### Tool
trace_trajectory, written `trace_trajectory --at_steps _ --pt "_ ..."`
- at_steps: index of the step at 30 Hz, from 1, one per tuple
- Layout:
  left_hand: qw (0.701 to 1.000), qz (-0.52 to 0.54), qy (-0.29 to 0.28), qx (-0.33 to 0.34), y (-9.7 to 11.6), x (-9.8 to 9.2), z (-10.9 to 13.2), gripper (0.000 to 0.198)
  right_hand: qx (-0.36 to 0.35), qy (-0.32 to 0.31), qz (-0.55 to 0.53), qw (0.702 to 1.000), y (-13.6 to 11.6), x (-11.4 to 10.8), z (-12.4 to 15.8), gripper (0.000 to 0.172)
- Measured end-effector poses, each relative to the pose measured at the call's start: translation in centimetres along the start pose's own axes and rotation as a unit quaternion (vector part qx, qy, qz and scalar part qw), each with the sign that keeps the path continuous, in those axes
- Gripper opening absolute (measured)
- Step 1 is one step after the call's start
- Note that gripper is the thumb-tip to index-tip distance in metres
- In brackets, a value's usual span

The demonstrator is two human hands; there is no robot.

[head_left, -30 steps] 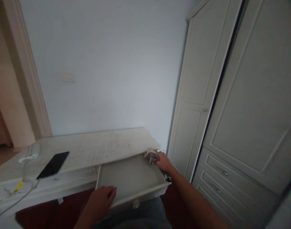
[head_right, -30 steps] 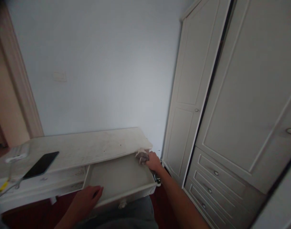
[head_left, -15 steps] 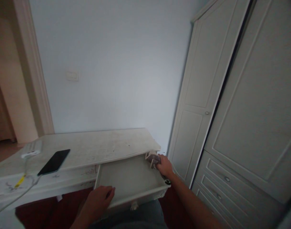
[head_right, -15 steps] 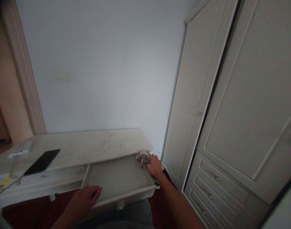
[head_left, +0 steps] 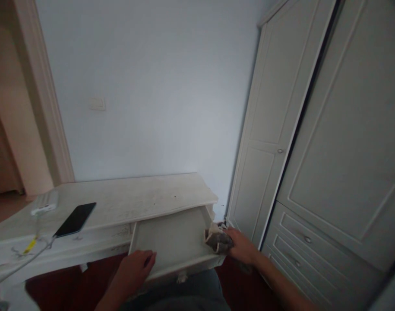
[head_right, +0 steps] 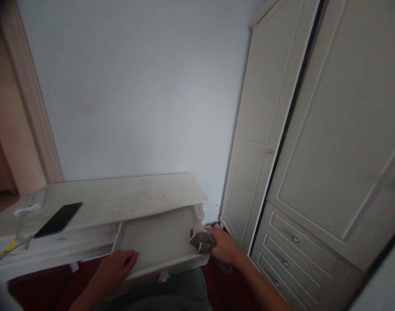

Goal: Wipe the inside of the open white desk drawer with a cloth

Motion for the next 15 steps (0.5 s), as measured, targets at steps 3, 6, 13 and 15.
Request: trace_trajectory --at_steps 3,6,13,15 --pt "1.000 0.010 0.002 0.025 -1.1 1.0 0.0 0.044 -0.012 0.036 0.059 0.998 -3.1 1.6 0.6 0.046" --pt "0.998 -0.023 0.007 0.060 -2.1 1.8 0.1 0.035 -0.055 0.014 0.085 0.995 -8.7 5.0 -0.3 0.062" --pt "0.992 0.114 -0.018 -0.042 -2.2 0.6 -0.4 0.070 -0.235 0.013 0.040 0.971 -21.1 14.0 -1.4 0.072" --pt "0.991 0.127 -0.007 -0.031 -1.5 -0.1 -0.3 0.072 -0.256 0.008 0.051 0.965 -20.9 14.8 -1.3 0.073"
Point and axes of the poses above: each hand's wrist, its own z-axis away from the middle knuckle, its own x-axis out of the palm, y = z × x, the point moved 4 cm from there along -z, towards the middle knuckle, and after that the axes turned 2 degrees about y, right-handed, at the moved point
